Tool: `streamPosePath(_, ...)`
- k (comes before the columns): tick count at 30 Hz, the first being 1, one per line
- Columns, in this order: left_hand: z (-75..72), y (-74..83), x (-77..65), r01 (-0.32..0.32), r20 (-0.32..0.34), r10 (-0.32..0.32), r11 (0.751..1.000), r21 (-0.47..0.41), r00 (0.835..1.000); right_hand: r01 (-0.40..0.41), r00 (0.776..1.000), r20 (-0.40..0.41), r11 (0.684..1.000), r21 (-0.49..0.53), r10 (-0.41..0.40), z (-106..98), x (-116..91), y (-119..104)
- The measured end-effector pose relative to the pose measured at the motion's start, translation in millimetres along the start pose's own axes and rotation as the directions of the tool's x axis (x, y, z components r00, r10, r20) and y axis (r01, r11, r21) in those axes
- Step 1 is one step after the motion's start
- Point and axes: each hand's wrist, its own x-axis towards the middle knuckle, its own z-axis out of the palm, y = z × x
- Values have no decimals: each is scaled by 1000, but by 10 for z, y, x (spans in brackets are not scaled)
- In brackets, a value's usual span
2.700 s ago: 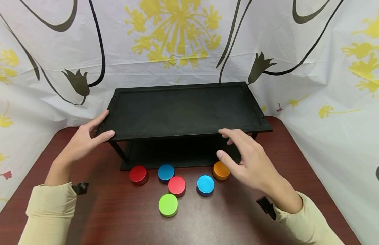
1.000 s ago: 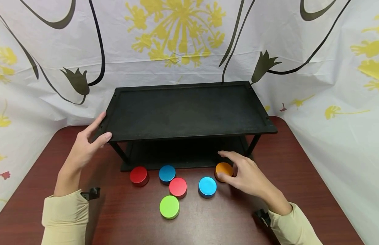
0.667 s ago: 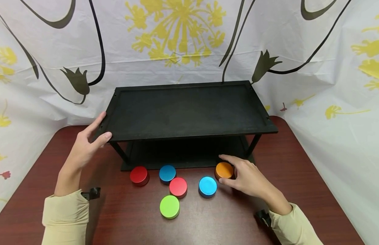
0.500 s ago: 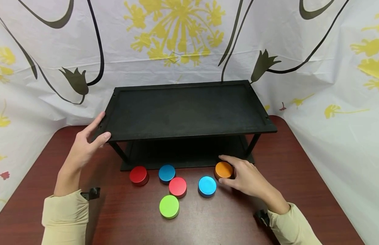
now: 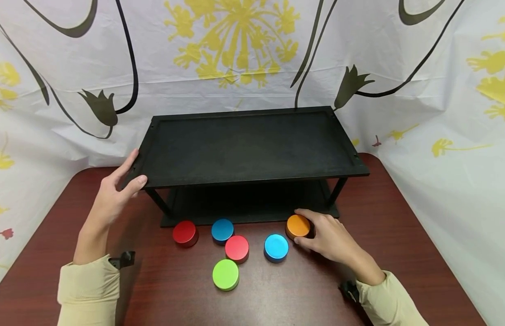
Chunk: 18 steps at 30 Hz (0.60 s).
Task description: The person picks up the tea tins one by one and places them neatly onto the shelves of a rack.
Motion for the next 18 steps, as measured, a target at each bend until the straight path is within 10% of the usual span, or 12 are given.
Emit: streamPosePath(18, 5, 21, 2, 10, -1, -10, 1000, -7, 1000, 38, 984, -172, 998, -47, -46, -83, -29, -149)
